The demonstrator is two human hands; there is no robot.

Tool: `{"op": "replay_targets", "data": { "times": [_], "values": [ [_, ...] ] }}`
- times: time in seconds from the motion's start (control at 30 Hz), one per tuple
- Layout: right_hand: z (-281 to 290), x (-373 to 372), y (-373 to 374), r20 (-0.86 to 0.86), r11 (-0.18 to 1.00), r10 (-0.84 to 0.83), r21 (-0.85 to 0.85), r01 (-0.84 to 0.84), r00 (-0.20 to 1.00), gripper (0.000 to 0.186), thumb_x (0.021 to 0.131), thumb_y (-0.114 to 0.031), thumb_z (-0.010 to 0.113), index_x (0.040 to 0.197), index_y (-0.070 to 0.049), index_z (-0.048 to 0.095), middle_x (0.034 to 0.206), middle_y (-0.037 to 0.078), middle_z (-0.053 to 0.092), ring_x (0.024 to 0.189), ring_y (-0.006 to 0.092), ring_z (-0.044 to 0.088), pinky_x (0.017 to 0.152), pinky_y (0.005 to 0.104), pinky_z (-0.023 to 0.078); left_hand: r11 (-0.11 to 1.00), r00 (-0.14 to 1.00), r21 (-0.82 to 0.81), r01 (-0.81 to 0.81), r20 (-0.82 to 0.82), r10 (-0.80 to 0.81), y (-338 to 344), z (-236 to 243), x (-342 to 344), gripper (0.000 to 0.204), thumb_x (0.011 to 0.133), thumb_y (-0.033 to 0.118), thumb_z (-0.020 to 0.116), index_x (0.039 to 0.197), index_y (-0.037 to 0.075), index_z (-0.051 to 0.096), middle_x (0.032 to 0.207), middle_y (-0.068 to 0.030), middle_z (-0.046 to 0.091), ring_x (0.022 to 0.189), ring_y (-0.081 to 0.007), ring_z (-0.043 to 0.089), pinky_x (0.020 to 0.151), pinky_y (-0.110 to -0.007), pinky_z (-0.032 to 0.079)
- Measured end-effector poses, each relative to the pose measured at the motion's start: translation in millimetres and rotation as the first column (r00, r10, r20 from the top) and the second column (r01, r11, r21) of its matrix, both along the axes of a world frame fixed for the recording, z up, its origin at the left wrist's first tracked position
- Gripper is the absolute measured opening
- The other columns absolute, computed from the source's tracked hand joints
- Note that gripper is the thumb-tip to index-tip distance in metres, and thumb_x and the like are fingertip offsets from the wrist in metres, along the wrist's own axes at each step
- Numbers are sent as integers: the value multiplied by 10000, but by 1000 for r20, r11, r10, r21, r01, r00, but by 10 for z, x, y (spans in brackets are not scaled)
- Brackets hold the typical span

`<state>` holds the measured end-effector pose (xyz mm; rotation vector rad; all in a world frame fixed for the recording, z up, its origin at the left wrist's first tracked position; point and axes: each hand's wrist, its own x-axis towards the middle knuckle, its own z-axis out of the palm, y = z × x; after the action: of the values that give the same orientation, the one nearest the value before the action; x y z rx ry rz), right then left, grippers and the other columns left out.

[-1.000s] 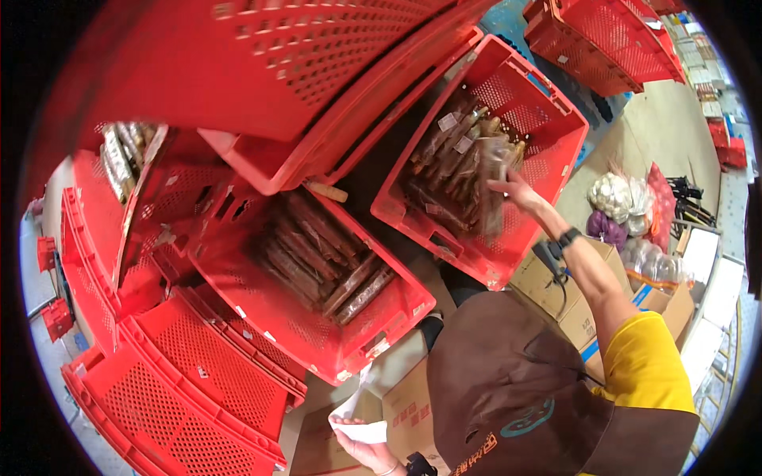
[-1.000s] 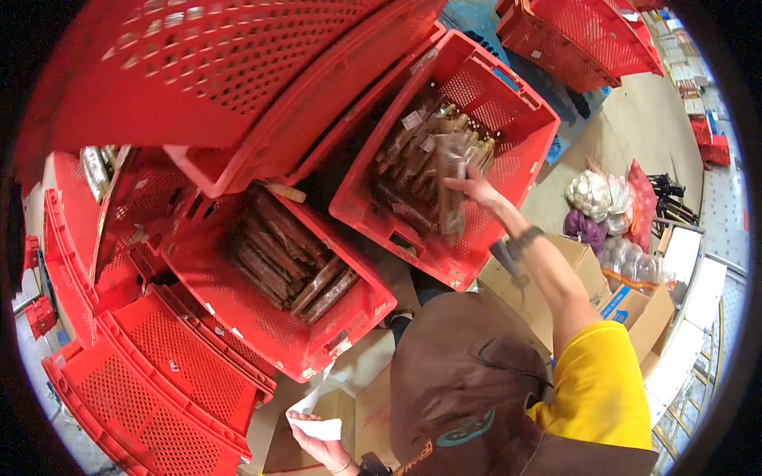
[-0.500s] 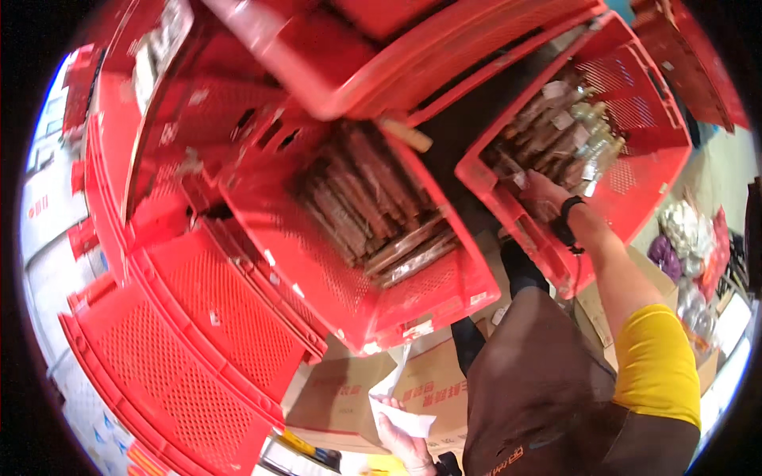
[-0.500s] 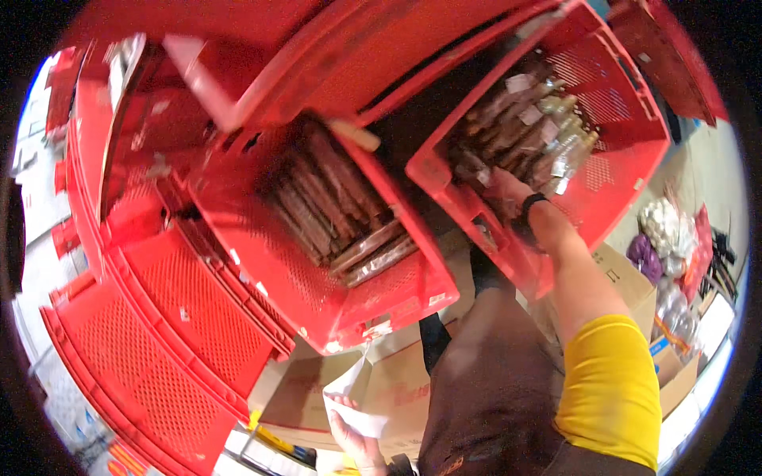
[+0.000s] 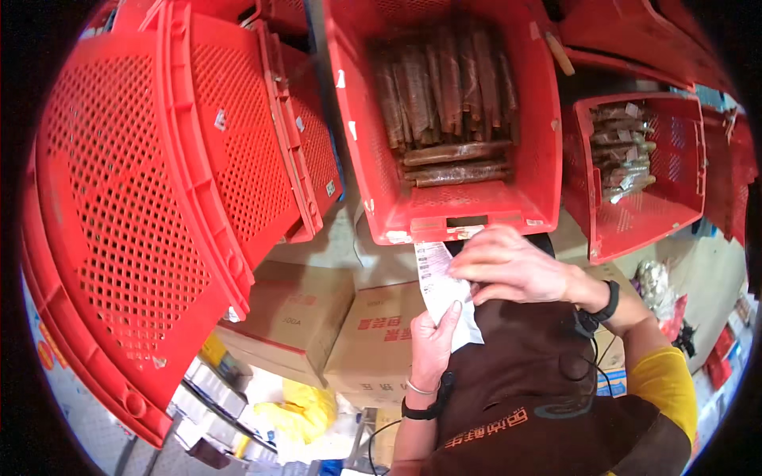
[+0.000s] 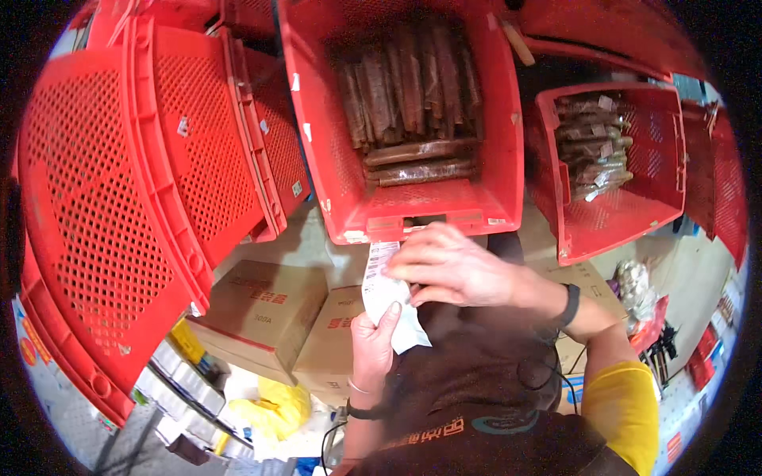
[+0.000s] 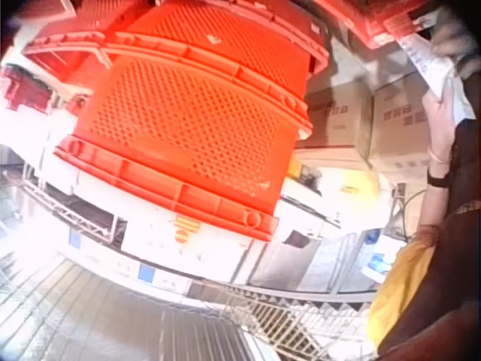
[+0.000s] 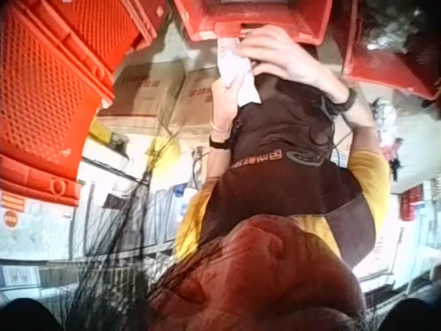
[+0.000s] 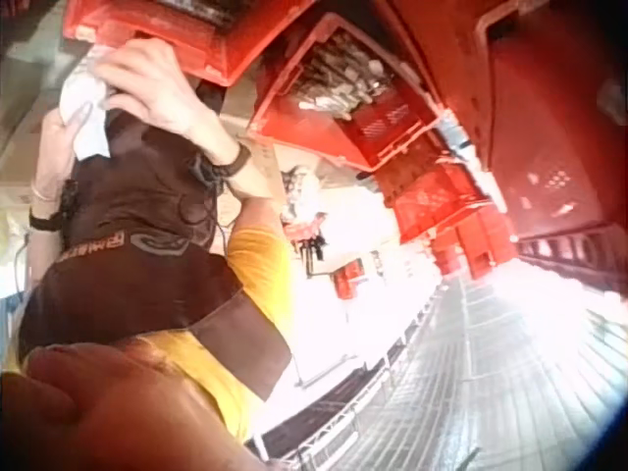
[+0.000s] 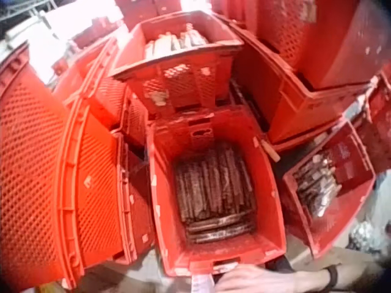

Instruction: The person picks up individual yams from a red plastic crate, applies a small white label to each one, and places them into a second red crate. The process is repeated for multiple yams throughout the clip.

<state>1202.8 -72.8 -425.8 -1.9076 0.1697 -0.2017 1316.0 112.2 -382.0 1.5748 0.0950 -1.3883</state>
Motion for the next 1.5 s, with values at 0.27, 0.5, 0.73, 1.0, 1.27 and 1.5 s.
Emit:
{"op": "replay_targets", "data": {
  "times": [0.27,0.5,0.73,1.0,1.27,1.5],
  "values": [
    [-374,195,411,-115,909,186,398,-127,976,233,925,-221,646,1067,-44,697,971,83,682,959,242,632,927,373,460,914,915,36,403,-6,-404,493,-243,354,247,981,113,573,1153,-34,671,985,-27,717,822,-44,584,729,-228,483],
    [-2463,635,-533,-61,879,-342,-373,296,938,229,896,-169,609,1102,-105,683,1076,82,689,1071,317,587,968,423,408,990,941,-53,132,-306,-142,658,-456,187,320,986,89,542,1270,-55,576,1187,-140,672,1053,-126,621,861,-262,504],
    [-3507,358,-520,-460,382,21,-817,-433,888,603,884,-271,596,1418,-52,424,1495,75,404,1399,240,337,1160,432,248,992,967,51,-115,-223,124,789,-590,109,319,993,61,506,1285,-61,553,1205,-139,645,1137,-256,623,892,-318,508],
    [-3471,343,-561,-529,564,162,-643,-518,833,700,876,-333,630,1453,-43,361,1513,140,367,1406,291,341,1144,447,286,989,973,23,-146,-176,148,745,-611,76,322,992,54,501,1287,-70,542,1229,-137,618,1144,-283,623,938,-353,496],
    [-3828,787,-584,-655,957,-61,-253,-143,754,725,773,-304,757,1354,-11,437,1263,212,549,1168,402,534,989,454,440,972,964,144,-185,-164,208,681,-585,127,375,991,78,500,1334,-74,477,1238,-195,606,1149,-294,611,986,-391,476],
    [-3739,917,-611,-698,975,26,-140,-172,716,642,722,-295,781,1232,-6,520,1167,246,599,1127,421,554,936,480,450,939,938,132,-316,-108,331,744,-599,90,368,991,39,483,1336,-89,465,1265,-225,582,1160,-321,599,1004,-412,465]
  ]
}}
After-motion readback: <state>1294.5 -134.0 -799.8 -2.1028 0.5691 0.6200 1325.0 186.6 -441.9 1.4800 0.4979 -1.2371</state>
